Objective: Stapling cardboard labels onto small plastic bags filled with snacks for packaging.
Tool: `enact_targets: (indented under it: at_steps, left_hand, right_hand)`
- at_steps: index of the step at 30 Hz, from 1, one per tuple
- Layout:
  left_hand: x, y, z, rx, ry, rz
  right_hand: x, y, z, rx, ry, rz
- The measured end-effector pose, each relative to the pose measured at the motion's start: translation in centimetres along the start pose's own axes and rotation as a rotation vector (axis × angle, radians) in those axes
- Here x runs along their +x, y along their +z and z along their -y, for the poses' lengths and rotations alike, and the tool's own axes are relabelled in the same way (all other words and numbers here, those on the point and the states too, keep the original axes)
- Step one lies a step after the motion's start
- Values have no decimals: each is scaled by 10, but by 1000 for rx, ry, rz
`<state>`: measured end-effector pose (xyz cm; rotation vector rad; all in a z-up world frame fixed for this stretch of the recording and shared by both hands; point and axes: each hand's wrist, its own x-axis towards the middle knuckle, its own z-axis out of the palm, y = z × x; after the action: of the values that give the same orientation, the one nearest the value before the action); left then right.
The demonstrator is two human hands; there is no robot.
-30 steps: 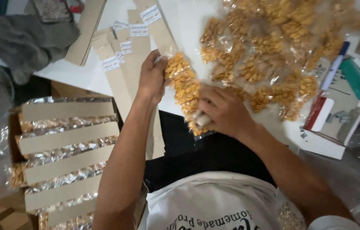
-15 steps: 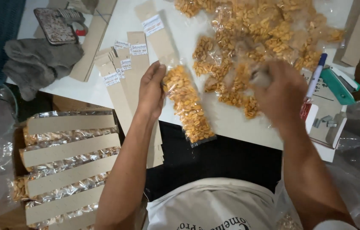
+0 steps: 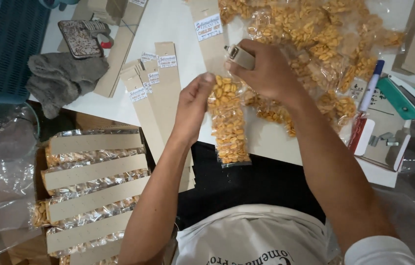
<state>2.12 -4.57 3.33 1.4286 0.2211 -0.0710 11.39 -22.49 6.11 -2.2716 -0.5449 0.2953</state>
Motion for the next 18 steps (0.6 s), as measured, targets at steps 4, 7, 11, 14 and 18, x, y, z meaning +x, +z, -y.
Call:
enact_targets:
  at_steps: [4, 7, 11, 14, 18]
  left_hand:
    - [-5, 8, -10, -47, 71, -27]
    - [-11, 15, -18, 68, 201, -49]
    - [-13, 15, -13, 262, 269, 20]
    - [-12, 18, 0, 351, 248, 28]
    - [-7, 33, 0, 385, 196, -114]
  right_hand:
    - [1, 1, 21, 5, 66, -76]
    - [9, 10, 40, 461, -61, -287]
    - [13, 16, 64, 886, 165, -442]
    - [18, 24, 42, 974, 244, -520]
    - [-5, -13, 47, 815, 296, -318]
